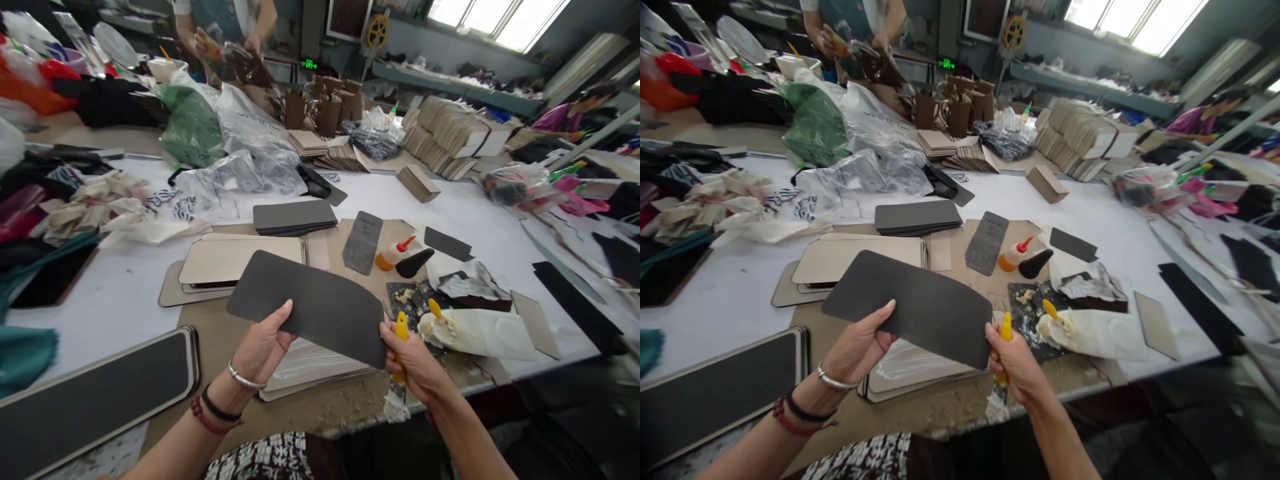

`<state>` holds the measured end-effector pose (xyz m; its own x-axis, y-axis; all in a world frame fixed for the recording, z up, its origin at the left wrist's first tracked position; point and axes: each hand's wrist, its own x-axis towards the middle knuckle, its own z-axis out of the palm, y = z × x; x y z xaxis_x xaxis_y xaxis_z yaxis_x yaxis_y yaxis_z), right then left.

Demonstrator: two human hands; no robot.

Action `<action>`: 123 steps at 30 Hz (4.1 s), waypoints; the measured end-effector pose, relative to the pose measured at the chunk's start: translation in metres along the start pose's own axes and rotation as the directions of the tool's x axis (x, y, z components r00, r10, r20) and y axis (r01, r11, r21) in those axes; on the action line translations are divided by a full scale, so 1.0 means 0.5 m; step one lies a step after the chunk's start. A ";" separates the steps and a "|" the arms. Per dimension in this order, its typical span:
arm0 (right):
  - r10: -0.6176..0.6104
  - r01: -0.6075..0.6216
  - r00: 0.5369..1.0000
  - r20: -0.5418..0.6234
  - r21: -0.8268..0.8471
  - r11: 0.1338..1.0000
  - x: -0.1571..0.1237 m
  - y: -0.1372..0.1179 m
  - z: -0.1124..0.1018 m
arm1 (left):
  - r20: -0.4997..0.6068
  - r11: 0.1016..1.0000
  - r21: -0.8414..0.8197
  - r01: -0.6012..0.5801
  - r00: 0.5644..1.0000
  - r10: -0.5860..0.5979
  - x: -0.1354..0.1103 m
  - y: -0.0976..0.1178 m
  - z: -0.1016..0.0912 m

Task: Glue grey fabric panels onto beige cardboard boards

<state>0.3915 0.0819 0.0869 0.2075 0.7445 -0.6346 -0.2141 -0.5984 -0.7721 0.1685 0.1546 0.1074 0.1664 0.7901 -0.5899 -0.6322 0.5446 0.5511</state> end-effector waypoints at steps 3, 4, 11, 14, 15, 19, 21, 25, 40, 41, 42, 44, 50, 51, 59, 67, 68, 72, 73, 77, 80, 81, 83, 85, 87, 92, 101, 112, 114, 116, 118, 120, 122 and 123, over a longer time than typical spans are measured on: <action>-0.120 0.097 0.987 -0.104 -0.198 0.975 -0.011 0.033 -0.026 | -0.117 0.997 0.059 -0.057 0.991 0.064 -0.002 -0.011 -0.034; -0.198 0.147 0.972 -0.129 -0.326 0.934 -0.013 0.049 -0.036 | -0.165 0.994 0.093 -0.058 0.984 0.073 -0.004 -0.015 -0.053; -0.541 0.327 0.841 0.023 -0.818 0.473 -0.009 0.163 -0.089 | -0.227 0.927 0.338 0.162 0.970 -0.087 -0.044 -0.060 -0.185; -0.590 0.324 0.806 0.050 -0.871 0.370 0.012 0.179 -0.110 | -0.202 0.890 0.419 0.183 0.974 -0.105 -0.055 -0.074 -0.205; -0.601 0.321 0.797 0.060 -0.885 0.337 0.022 0.178 -0.117 | -0.203 0.869 0.460 0.181 0.975 -0.095 -0.053 -0.078 -0.209; -0.619 0.318 0.774 0.128 -0.926 0.206 0.070 0.157 -0.131 | -0.210 0.699 0.702 0.138 0.978 0.017 -0.022 -0.092 -0.220; -0.610 0.310 0.776 0.160 -0.939 0.149 0.094 0.145 -0.132 | -0.207 0.582 0.805 0.116 0.974 0.092 -0.002 -0.101 -0.226; -0.558 0.278 0.810 0.183 -0.956 0.090 0.134 0.136 -0.136 | -0.189 0.380 0.921 0.090 0.954 0.233 0.022 -0.117 -0.233; -0.447 0.259 0.873 0.193 -0.962 0.091 0.175 0.153 -0.150 | -0.181 0.271 0.959 0.084 0.917 0.355 0.027 -0.132 -0.230; -0.436 0.262 0.879 0.193 -0.959 0.103 0.176 0.152 -0.150 | -0.183 0.268 0.959 0.087 0.916 0.358 0.028 -0.131 -0.229; -0.428 0.266 0.883 0.194 -0.957 0.117 0.176 0.150 -0.149 | -0.189 0.266 0.959 0.094 0.914 0.358 0.028 -0.130 -0.227; -0.414 0.271 0.890 0.193 -0.952 0.139 0.177 0.147 -0.147 | -0.203 0.265 0.958 0.110 0.912 0.356 0.027 -0.129 -0.223; -0.400 0.256 0.896 0.191 -0.960 0.114 0.176 0.144 -0.144 | -0.208 0.281 0.953 0.110 0.915 0.347 0.021 -0.125 -0.219; -0.399 0.251 0.897 0.191 -0.963 0.103 0.176 0.144 -0.143 | -0.208 0.283 0.953 0.109 0.914 0.348 0.021 -0.124 -0.220; -0.391 0.170 0.907 0.155 -0.985 0.003 0.165 0.137 -0.125 | -0.184 0.278 0.957 0.087 0.920 0.346 0.017 -0.127 -0.236; -0.386 0.079 0.919 0.084 -0.996 -0.027 0.156 0.129 -0.111 | -0.153 0.167 0.981 0.099 0.923 0.353 0.021 -0.128 -0.245; -0.395 0.073 0.916 0.074 -0.997 -0.016 0.155 0.130 -0.113 | -0.152 0.147 0.984 0.105 0.920 0.362 0.018 -0.127 -0.243; -0.466 0.094 0.882 0.062 -0.995 0.046 0.149 0.136 -0.125 | -0.149 0.144 0.985 0.097 0.899 0.412 0.004 -0.124 -0.237; -0.478 0.107 0.875 0.072 -0.993 0.046 0.147 0.138 -0.129 | -0.150 0.159 0.983 0.090 0.896 0.418 0.002 -0.124 -0.237; -0.483 0.146 0.868 0.121 -0.989 0.014 0.135 0.142 -0.135 | -0.152 0.198 0.978 0.072 0.892 0.426 -0.004 -0.129 -0.240; -0.486 0.171 0.863 0.141 -0.985 0.019 0.130 0.146 -0.135 | -0.136 0.254 0.967 0.020 0.883 0.450 -0.007 -0.135 -0.241; -0.493 0.179 0.858 0.146 -0.984 0.022 0.131 0.149 -0.136 | -0.132 0.275 0.962 0.000 0.878 0.461 -0.008 -0.137 -0.242; -0.516 0.201 0.842 0.158 -0.979 0.029 0.138 0.157 -0.140 | -0.134 0.299 0.954 -0.016 0.871 0.473 -0.007 -0.142 -0.245; -0.535 0.248 0.824 0.190 -0.968 0.039 0.148 0.164 -0.146 | -0.147 0.313 0.950 -0.009 0.871 0.470 -0.005 -0.145 -0.247; -0.542 0.293 0.811 0.220 -0.955 0.051 0.158 0.168 -0.152 | -0.160 0.326 0.945 0.002 0.874 0.459 -0.003 -0.145 -0.247; -0.528 0.307 0.819 0.226 -0.949 0.070 0.165 0.163 -0.158 | -0.206 0.444 0.896 -0.009 0.878 0.433 0.002 -0.130 -0.228; -0.509 0.281 0.836 0.203 -0.956 0.080 0.159 0.154 -0.149 | -0.296 0.719 0.665 0.201 0.955 0.006 0.023 -0.104 -0.208; -0.529 0.450 0.760 0.377 -0.893 0.010 0.003 0.176 -0.070 | -0.328 0.813 0.516 0.268 0.939 -0.101 0.009 -0.086 -0.175; -0.463 0.510 0.766 0.447 -0.860 0.013 -0.029 0.201 -0.028 | -0.343 0.819 0.496 0.289 0.931 -0.120 0.005 -0.082 -0.165; -0.395 0.511 0.789 0.470 -0.860 -0.004 -0.047 0.221 0.013 | -0.352 0.824 0.482 0.298 0.927 -0.129 0.000 -0.077 -0.155; -0.312 0.459 0.838 0.448 -0.887 -0.040 -0.050 0.229 0.044 | -0.352 0.825 0.480 0.298 0.927 -0.131 -0.004 -0.073 -0.146; -0.211 0.373 0.901 0.379 -0.925 -0.068 -0.043 0.227 0.061 | -0.346 0.819 0.490 0.298 0.929 -0.131 -0.008 -0.070 -0.142; -0.132 0.265 0.953 0.273 -0.961 -0.079 -0.034 0.220 0.066 | -0.338 0.813 0.500 0.297 0.932 -0.133 -0.011 -0.069 -0.142; -0.108 0.209 0.970 0.217 -0.975 -0.080 -0.030 0.217 0.065 | -0.333 0.812 0.504 0.295 0.933 -0.133 -0.013 -0.070 -0.145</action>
<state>0.3344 0.0156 0.0137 0.0175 0.8513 -0.5244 0.9909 -0.0849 -0.1048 0.1346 0.1103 0.0491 -0.0127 0.5715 -0.8205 -0.0827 0.8172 0.5704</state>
